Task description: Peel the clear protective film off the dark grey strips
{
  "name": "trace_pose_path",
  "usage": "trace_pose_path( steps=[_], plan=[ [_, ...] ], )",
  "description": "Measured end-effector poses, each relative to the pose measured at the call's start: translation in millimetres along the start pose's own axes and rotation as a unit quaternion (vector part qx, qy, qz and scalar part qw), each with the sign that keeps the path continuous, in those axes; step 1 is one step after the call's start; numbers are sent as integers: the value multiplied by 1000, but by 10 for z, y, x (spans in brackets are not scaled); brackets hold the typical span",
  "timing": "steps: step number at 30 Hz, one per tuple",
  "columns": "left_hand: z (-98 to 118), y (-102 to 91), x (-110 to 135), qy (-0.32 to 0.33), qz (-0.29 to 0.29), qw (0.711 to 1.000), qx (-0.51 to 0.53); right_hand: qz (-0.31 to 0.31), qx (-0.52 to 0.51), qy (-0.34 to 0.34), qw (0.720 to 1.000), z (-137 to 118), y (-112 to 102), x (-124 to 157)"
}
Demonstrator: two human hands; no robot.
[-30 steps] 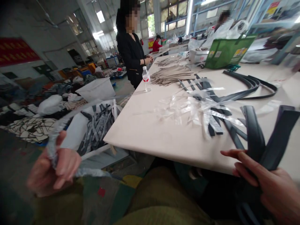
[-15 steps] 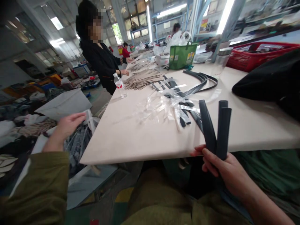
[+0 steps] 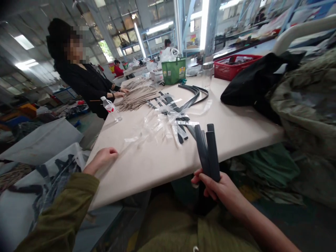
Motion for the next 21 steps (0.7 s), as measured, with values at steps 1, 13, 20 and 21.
trace_pose_path(
  steps=[1,13,20,21],
  plan=[
    [84,88,112,5,-10,1000,26,-10,-4,-2,1000,5,15,-28],
    [1322,1540,1670,-21,-125,841,527,-145,-20,-7,989,-127,629,-418],
    [1285,1666,1823,-46,-178,797,575,-141,-101,-30,984,-217,680,-477],
    [1280,1696,1850,-70,-199,775,596,-143,-107,-37,983,-235,673,-469]
  ],
)
Point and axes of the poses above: each hand's wrist, its own x-axis away from the middle knuckle, its own y-axis out of the palm, z = x × y, the point moved 3 cm from there along -x, towards the middle knuckle, and after that the axes turned 1 degree about z, right-handed, at the moved point
